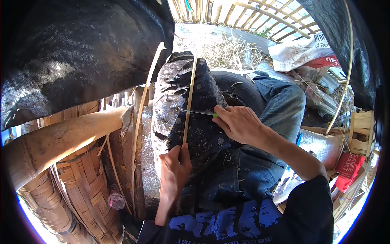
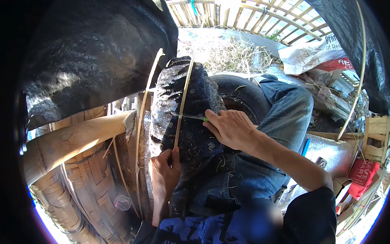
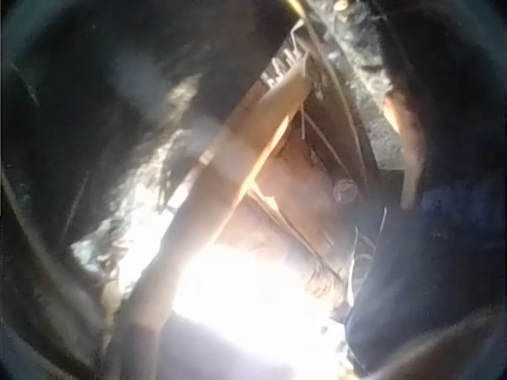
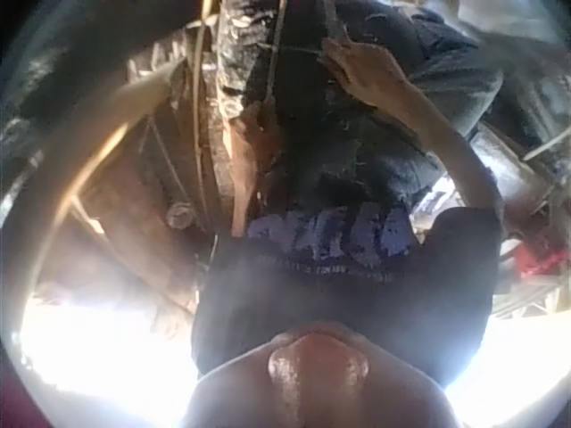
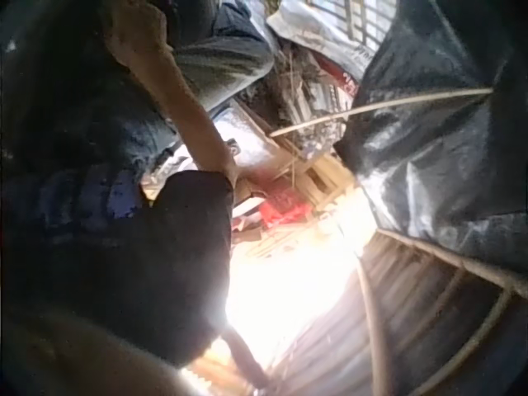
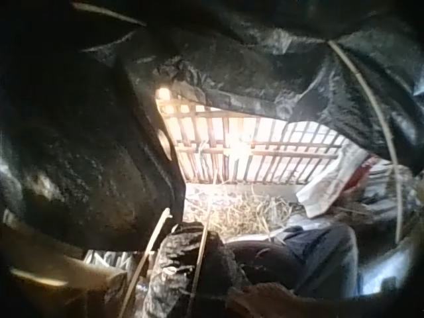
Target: Shaving and smoothing bamboo sticks to secure them around a structural component of furniture.
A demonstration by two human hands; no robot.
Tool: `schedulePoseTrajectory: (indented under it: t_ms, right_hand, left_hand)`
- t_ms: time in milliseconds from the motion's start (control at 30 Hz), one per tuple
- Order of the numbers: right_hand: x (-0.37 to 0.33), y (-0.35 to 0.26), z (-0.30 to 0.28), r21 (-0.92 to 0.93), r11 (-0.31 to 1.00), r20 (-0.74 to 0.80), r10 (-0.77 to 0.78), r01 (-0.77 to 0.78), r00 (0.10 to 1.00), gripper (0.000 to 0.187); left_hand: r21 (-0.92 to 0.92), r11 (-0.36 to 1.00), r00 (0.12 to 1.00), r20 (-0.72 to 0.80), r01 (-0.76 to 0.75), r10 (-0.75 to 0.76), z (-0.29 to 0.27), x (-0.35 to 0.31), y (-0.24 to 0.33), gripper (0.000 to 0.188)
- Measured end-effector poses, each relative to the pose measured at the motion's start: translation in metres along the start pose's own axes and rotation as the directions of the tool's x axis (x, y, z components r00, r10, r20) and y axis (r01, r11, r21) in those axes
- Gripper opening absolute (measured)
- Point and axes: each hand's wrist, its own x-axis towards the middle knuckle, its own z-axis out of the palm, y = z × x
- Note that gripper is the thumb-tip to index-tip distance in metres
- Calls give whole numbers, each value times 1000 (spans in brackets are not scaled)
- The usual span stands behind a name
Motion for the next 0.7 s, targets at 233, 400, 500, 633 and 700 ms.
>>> schedulePoseTrajectory:
  t_ms: [233,400,500,633,700]
  right_hand:
    - [3,-6,-14,136,989,87,-61,49,994,24]
    - [2,-2,-14,235,972,71,-15,-2,997,27]
    - [8,5,-13,265,964,-61,35,-17,998,28]
    - [14,14,-8,62,997,-113,46,-39,992,33]
    - [16,10,-4,-59,998,-98,9,-15,995,35]
  left_hand:
    - [81,994,996,-49,-69,73,1,3,4,32]
    - [58,996,996,-57,-68,71,1,8,11,33]
    - [91,989,988,-89,-121,129,2,13,15,34]
    - [138,984,990,-66,-117,127,5,18,17,34]
    - [147,983,991,-54,-109,118,5,15,12,34]
